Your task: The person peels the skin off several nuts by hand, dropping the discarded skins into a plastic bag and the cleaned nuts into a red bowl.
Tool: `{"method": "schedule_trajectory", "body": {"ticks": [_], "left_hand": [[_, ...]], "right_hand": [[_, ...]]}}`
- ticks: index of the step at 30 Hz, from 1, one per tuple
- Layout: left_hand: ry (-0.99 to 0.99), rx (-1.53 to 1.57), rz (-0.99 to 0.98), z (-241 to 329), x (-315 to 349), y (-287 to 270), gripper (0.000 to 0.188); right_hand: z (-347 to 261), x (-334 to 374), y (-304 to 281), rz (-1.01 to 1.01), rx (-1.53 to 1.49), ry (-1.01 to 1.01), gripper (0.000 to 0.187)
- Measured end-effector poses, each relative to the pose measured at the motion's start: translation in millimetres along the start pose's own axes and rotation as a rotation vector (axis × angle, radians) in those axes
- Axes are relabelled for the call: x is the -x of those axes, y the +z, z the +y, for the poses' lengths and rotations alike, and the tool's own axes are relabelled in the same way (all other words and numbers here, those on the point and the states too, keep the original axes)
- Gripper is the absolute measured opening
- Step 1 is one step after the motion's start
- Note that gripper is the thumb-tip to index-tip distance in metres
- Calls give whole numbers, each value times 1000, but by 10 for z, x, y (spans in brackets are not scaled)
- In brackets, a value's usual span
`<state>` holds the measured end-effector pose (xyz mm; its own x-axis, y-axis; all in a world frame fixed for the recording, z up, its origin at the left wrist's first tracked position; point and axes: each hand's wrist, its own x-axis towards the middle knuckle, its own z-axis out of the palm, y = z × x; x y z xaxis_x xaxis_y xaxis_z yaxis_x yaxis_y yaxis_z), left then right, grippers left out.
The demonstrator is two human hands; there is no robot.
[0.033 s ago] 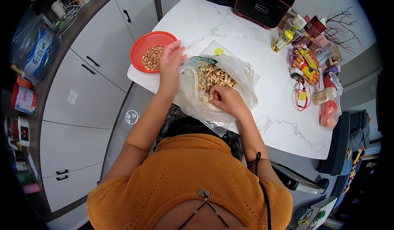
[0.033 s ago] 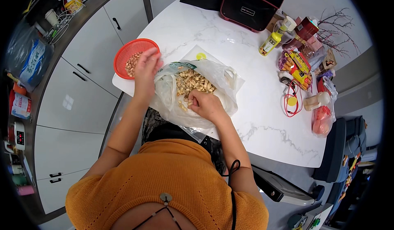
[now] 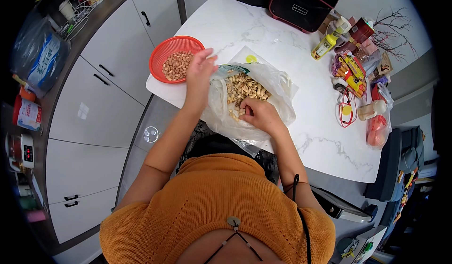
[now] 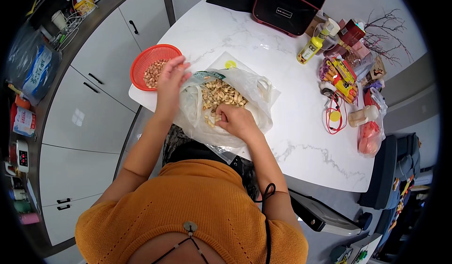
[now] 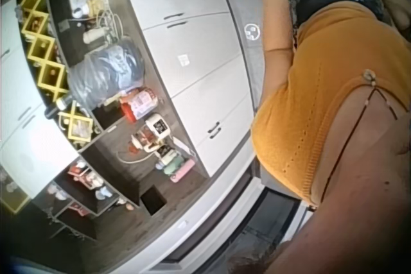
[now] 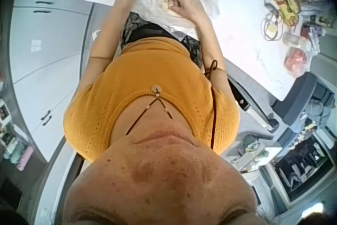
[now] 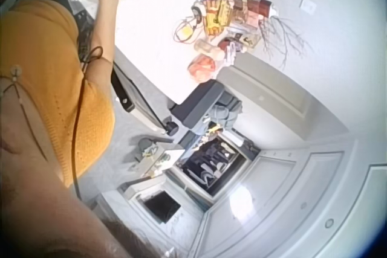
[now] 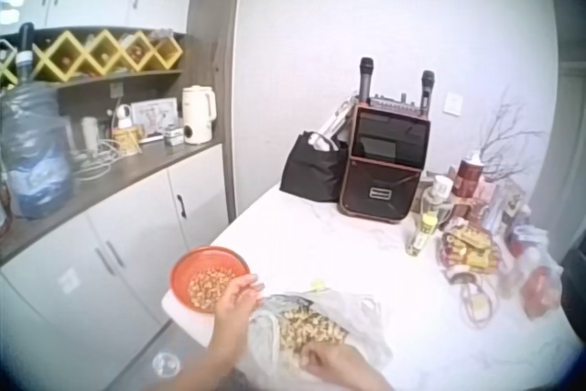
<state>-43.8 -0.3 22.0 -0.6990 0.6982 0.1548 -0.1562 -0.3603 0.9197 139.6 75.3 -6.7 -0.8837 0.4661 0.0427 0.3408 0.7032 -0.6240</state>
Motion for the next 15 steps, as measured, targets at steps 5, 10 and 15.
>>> {"method": "schedule_trajectory", "body": {"ticks": [5,10,15], "left_hand": [[-113,-37,-208,-46,135,122,23],[-124,-32,-252,-100,152,161,21],[-187,-52,-294,-112,183,174,19]], "right_hand": [[-26,3,-26,-40,38,44,22],[-1,28,-16,-23,18,34,20],[3,24,-67,-30,-222,64,13]]}}
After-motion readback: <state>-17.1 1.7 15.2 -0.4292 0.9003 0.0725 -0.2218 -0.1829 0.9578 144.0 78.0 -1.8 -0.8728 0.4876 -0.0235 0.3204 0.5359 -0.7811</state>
